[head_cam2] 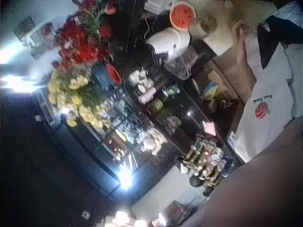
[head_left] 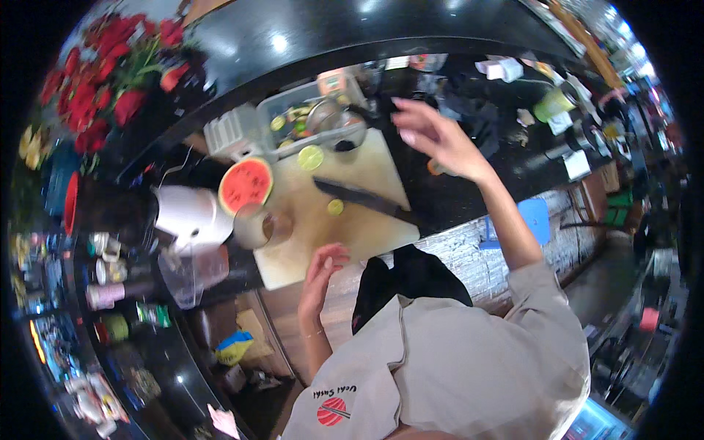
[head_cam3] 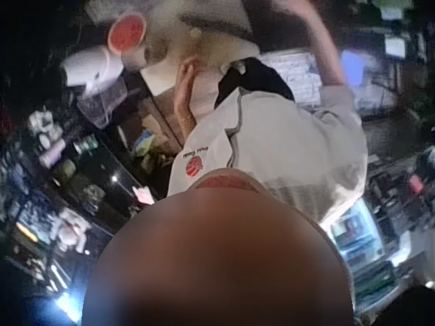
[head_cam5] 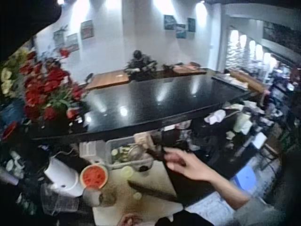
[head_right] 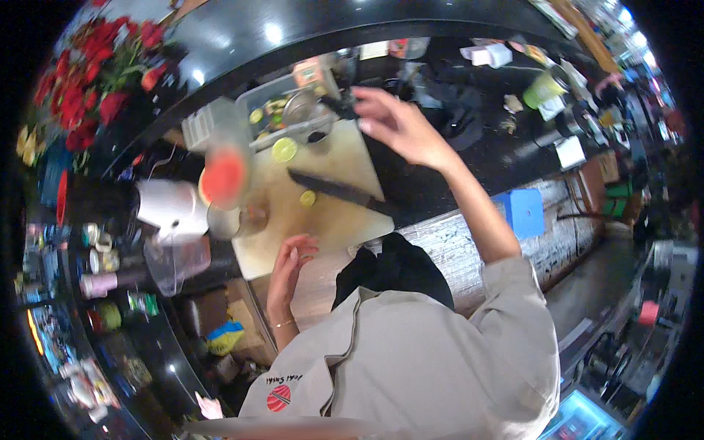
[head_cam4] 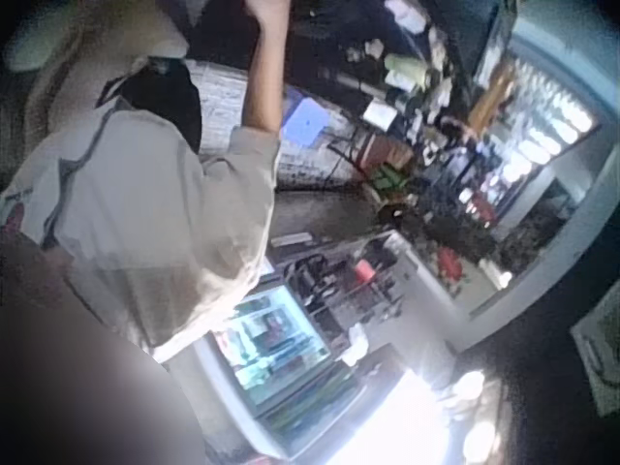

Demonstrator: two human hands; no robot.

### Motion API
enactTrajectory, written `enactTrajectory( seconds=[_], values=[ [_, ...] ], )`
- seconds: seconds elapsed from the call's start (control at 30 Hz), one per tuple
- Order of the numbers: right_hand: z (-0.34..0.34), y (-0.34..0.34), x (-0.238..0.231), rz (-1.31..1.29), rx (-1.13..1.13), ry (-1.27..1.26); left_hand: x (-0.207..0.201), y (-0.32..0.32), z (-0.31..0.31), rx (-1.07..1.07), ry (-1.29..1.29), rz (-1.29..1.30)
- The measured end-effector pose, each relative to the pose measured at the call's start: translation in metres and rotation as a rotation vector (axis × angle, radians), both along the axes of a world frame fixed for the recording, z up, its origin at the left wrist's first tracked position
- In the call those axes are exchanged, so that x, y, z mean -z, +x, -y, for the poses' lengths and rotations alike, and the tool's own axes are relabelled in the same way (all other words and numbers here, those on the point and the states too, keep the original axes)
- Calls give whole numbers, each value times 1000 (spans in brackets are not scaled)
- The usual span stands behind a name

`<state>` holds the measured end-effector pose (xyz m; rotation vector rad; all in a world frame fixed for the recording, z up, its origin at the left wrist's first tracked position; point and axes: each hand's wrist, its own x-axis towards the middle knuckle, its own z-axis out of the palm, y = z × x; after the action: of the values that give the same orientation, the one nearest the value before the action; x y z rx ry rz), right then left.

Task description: The person cuts limes on a cutting board, squeezes them into a glass, and adds a dark liquid from a container. They stir the mixture with a spoon, then pour the contents through a strainer into another glass. The person retrieves a lime from a refrigerator and continues preparing the drink.

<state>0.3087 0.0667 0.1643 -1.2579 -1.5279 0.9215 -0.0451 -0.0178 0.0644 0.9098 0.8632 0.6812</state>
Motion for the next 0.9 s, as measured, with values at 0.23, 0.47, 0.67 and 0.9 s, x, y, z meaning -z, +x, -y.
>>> enactTrajectory(
  seconds=[0.23,0.47,0.67,0.9],
  values=[
    [177,84,-1,25,330,-347,-22,81,-28,715,149,174],
    [368,131,12,201,719,-533,-29,202,-9,1139,68,178],
    [548,142,24,317,1022,-661,-27,356,96,1554,119,248],
    [747,109,44,247,1614,-964,-41,538,319,2098,220,367]
  ],
)
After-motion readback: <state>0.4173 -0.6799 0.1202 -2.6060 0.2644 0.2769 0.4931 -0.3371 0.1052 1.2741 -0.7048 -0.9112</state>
